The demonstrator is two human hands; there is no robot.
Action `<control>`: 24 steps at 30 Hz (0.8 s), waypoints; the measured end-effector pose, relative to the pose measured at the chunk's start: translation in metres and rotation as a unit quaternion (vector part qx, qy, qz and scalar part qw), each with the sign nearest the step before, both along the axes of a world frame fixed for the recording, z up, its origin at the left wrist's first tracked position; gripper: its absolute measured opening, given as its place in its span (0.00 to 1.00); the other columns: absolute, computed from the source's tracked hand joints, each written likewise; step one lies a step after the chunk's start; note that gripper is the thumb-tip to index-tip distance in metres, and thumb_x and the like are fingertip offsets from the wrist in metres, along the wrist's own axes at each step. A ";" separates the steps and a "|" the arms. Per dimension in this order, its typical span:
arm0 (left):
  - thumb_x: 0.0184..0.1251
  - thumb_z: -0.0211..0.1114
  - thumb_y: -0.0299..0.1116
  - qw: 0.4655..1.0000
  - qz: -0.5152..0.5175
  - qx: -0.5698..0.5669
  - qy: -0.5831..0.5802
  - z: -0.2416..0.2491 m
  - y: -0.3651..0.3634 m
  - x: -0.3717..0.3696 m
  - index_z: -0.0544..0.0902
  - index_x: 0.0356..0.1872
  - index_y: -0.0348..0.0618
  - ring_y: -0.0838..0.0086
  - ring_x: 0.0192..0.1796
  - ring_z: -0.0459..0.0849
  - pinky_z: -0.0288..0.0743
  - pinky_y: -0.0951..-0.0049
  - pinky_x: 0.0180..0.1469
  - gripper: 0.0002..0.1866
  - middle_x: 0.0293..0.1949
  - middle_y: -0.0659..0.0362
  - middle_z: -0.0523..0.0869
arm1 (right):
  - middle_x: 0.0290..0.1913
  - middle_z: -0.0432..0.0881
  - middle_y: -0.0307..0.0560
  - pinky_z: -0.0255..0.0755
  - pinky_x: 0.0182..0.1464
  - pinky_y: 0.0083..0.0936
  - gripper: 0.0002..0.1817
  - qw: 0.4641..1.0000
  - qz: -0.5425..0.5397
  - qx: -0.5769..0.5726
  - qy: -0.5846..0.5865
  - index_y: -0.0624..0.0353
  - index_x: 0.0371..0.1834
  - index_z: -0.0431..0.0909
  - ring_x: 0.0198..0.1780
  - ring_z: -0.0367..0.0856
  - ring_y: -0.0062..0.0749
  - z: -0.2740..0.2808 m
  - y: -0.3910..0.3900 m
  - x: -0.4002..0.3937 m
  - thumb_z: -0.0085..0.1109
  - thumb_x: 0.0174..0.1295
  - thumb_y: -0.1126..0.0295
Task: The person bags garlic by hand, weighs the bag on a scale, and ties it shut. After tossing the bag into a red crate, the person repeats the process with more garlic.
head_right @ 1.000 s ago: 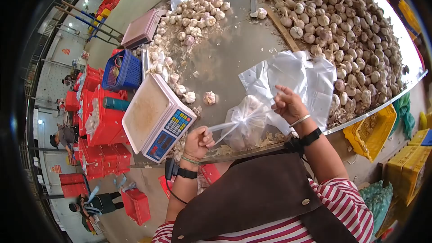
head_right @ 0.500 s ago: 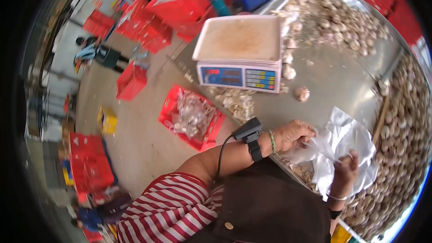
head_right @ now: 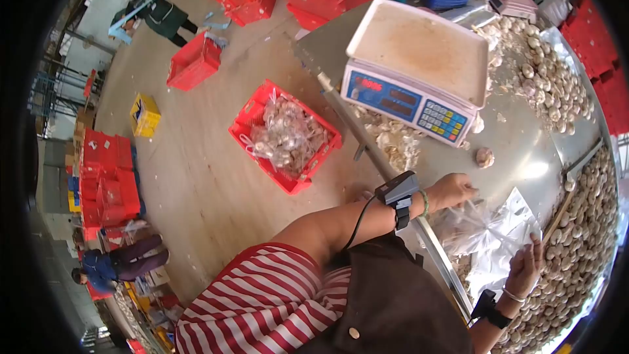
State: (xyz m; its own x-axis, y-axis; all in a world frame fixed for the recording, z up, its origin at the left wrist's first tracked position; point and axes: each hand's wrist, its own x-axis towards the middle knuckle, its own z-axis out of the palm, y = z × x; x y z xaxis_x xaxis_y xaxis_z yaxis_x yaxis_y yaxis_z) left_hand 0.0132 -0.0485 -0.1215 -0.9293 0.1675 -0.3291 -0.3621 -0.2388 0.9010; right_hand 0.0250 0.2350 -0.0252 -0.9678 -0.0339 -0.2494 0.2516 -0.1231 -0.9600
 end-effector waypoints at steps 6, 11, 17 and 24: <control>0.51 0.71 0.43 0.897 0.013 -0.224 0.381 0.046 -0.018 0.064 0.73 0.55 0.39 0.56 0.47 0.82 0.74 0.62 0.51 0.31 0.44 0.46 0.82 | 0.27 0.73 0.33 0.60 0.25 0.07 0.32 0.958 0.214 0.052 0.181 0.64 0.50 0.69 0.24 0.69 0.13 0.095 -0.181 0.039 0.75 0.47 0.59; 0.53 0.67 0.28 0.924 0.099 -0.049 0.365 0.080 -0.121 0.110 0.81 0.42 0.41 0.63 0.34 0.80 0.75 0.66 0.41 0.14 0.34 0.51 0.83 | 0.24 0.73 0.41 0.56 0.16 0.13 0.25 0.880 0.349 -0.123 0.297 0.63 0.41 0.70 0.16 0.67 0.18 0.109 -0.247 0.051 0.71 0.49 0.58; 0.60 0.60 0.24 0.945 0.176 -0.240 0.135 0.046 -0.288 0.186 0.77 0.51 0.34 0.75 0.47 0.80 0.74 0.74 0.50 0.16 0.45 0.53 0.83 | 0.50 0.77 0.58 0.70 0.48 0.27 0.22 0.862 0.444 0.134 0.204 0.68 0.46 0.76 0.51 0.77 0.40 0.113 -0.306 0.048 0.66 0.47 0.70; 0.57 0.65 0.33 0.885 -0.006 -0.464 -0.017 -0.055 -0.376 0.242 0.76 0.50 0.36 0.56 0.50 0.81 0.74 0.63 0.50 0.20 0.45 0.44 0.82 | 0.47 0.80 0.64 0.75 0.35 0.26 0.12 0.725 0.509 -0.332 0.324 0.69 0.40 0.76 0.41 0.80 0.41 0.185 -0.298 0.061 0.55 0.62 0.68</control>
State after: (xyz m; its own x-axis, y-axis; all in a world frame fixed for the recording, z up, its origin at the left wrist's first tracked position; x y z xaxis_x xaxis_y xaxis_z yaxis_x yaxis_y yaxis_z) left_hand 0.2552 -0.4250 -0.1766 -0.9164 -0.1795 -0.3578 -0.3898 0.6037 0.6954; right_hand 0.0855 -0.0631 0.1599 -0.2650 -0.7172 0.6446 0.0594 -0.6793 -0.7314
